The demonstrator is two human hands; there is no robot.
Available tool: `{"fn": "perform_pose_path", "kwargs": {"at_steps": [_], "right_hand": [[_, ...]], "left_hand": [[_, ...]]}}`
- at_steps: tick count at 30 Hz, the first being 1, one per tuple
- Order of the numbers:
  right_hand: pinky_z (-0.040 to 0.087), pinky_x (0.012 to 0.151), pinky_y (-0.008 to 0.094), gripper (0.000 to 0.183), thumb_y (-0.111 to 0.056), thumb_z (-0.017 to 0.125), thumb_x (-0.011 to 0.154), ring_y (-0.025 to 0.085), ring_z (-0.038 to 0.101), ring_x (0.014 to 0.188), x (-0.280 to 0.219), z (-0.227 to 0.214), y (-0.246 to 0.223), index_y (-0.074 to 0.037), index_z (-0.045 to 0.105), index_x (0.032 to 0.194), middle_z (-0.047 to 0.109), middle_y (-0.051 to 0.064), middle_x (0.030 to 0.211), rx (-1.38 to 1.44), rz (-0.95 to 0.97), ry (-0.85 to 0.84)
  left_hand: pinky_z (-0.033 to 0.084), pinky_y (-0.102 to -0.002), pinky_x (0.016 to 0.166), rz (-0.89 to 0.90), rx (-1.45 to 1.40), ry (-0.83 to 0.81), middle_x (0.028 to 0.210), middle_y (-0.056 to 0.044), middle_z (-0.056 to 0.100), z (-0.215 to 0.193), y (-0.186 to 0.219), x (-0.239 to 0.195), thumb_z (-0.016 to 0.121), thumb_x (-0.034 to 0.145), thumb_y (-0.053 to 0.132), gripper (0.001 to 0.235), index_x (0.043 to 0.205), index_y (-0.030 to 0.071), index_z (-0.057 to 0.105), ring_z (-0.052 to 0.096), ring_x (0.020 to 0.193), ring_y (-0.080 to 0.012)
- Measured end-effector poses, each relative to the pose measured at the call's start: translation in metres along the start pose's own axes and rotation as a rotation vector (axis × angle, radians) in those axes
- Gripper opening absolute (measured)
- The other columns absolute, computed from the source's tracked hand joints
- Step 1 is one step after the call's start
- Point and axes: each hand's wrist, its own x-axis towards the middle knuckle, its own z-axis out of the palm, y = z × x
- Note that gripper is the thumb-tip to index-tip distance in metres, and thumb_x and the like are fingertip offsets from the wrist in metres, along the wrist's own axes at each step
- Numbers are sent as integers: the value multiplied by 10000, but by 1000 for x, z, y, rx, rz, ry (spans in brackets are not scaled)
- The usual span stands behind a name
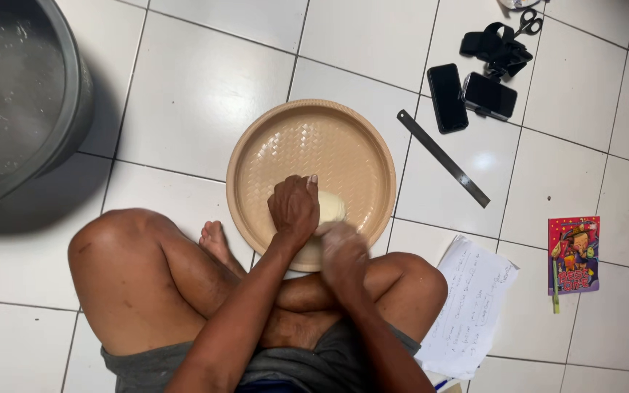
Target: The person kneads a ball of dough by hand inside a shallow beige plastic basin. They repeatedly press, fold, and turn the dough using both hands while sitting cross-legged on a tiled floor.
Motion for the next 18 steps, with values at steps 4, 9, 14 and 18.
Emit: {"fn": "perform_pose_path", "kwargs": {"at_steps": [4,9,14,18], "right_hand": [[504,770,434,195,-212,494,906,256,580,958,69,21,5,-222,658,1010,592,-12,1039,-400,-105,164],[523,705,423,157,-302,550,914,249,645,780,77,42,-17,-220,658,835,608,2,747,-265,114,398],[486,765,336,160,-304,511,901,156,630,848,79,54,1,-305,668,872,619,-91,815,-268,2,480],[469,795,328,220,-311,462,927,181,641,860,85,43,-8,-242,666,880,627,-50,823,-189,-99,543]], "left_hand": [[451,-441,937,89,58,115,1077,-61,662,17,-11,-12,363,1066,365,385,1036,175,696,599,1134,-277],[511,-390,822,292,163,341,952,-19,684,36,-38,5,545,985,368,252,968,196,728,658,977,-228],[498,-363,801,374,195,385,915,8,662,31,-39,14,527,977,345,233,937,223,722,648,932,-203],[482,-356,790,481,191,398,877,23,633,27,-41,25,502,957,365,235,931,255,708,642,898,-190]]}}
